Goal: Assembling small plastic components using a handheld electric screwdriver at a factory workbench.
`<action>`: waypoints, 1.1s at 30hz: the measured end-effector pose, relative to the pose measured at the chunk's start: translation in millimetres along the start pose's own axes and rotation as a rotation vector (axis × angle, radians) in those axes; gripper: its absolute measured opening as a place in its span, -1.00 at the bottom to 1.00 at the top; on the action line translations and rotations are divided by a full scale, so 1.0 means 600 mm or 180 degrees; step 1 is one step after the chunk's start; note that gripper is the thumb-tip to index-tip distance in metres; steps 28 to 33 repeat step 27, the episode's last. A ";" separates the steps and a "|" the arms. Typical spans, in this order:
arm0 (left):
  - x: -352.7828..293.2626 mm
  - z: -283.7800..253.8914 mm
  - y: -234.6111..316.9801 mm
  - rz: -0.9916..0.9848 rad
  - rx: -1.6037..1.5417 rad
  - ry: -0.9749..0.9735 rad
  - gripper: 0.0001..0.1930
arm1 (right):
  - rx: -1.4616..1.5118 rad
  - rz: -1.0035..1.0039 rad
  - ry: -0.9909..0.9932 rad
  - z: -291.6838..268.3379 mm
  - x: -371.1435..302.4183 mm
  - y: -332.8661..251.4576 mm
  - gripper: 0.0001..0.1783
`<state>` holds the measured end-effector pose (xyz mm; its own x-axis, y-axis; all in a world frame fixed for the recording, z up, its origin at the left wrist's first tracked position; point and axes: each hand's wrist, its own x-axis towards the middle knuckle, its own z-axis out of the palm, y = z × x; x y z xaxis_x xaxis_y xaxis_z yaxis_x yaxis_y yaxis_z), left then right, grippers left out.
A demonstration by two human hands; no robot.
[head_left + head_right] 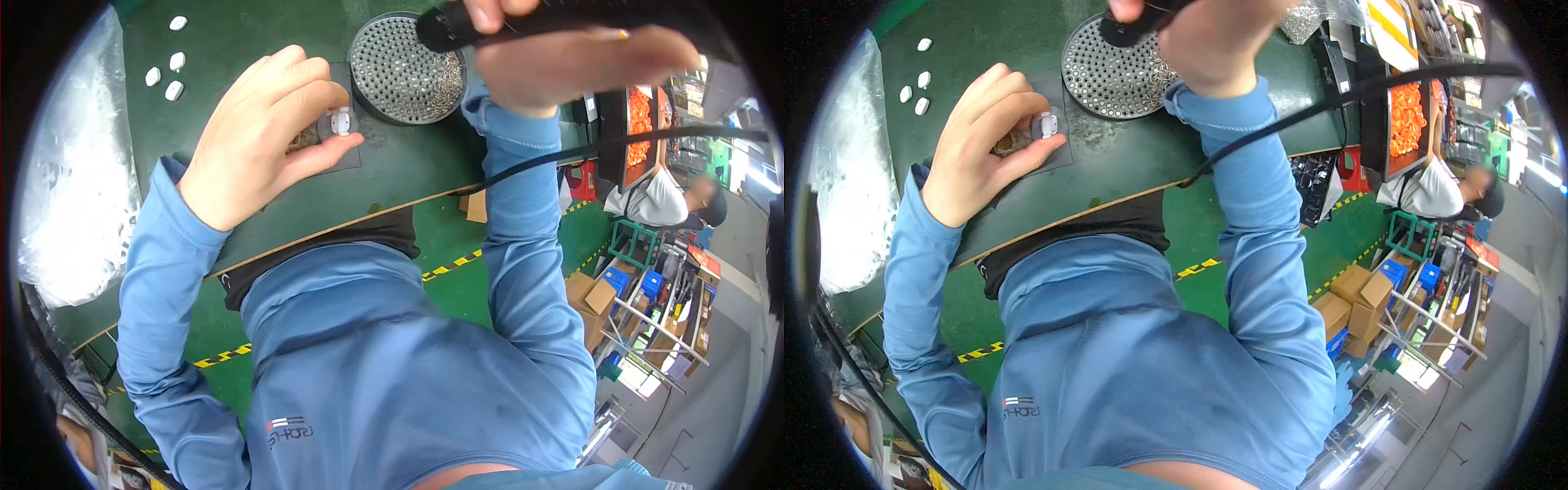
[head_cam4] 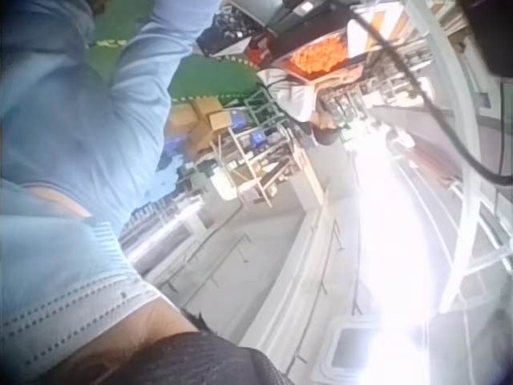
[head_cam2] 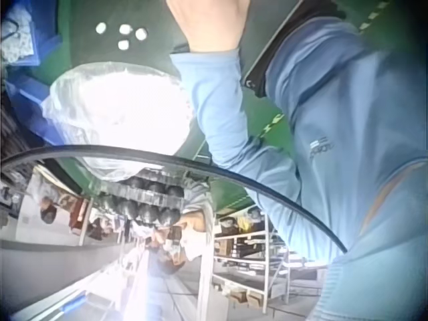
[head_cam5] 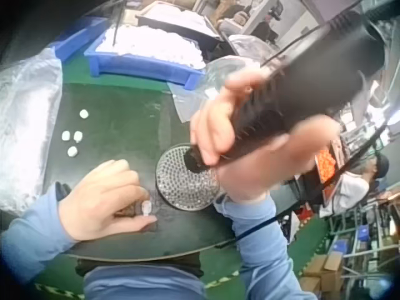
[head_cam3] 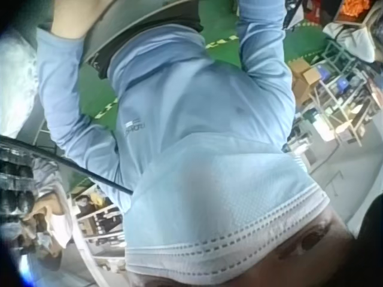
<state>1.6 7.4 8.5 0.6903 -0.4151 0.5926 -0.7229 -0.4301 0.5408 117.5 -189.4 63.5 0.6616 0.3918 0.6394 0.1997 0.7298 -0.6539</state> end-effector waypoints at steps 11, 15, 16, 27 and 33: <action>-0.001 0.002 -0.002 0.0027 0.0041 -0.0006 -0.65 | 0.1953 -0.0631 -0.0499 -0.001 -0.003 0.063 0.01; 0.002 -0.001 -0.001 0.0075 0.0038 -0.0003 -0.65 | 0.1704 -0.0363 -0.0318 -0.001 -0.021 0.055 0.02; 0.001 -0.001 -0.002 0.0079 0.0045 -0.0020 -0.65 | 0.1655 -0.0256 0.0041 0.006 -0.026 0.047 0.03; -0.002 0.000 -0.003 0.0058 0.0033 -0.0020 -0.65 | 0.1791 -0.0412 -0.0115 0.009 -0.016 0.058 0.03; -0.002 0.000 -0.003 0.0058 0.0033 -0.0020 -0.65 | 0.1791 -0.0412 -0.0115 0.009 -0.016 0.058 0.03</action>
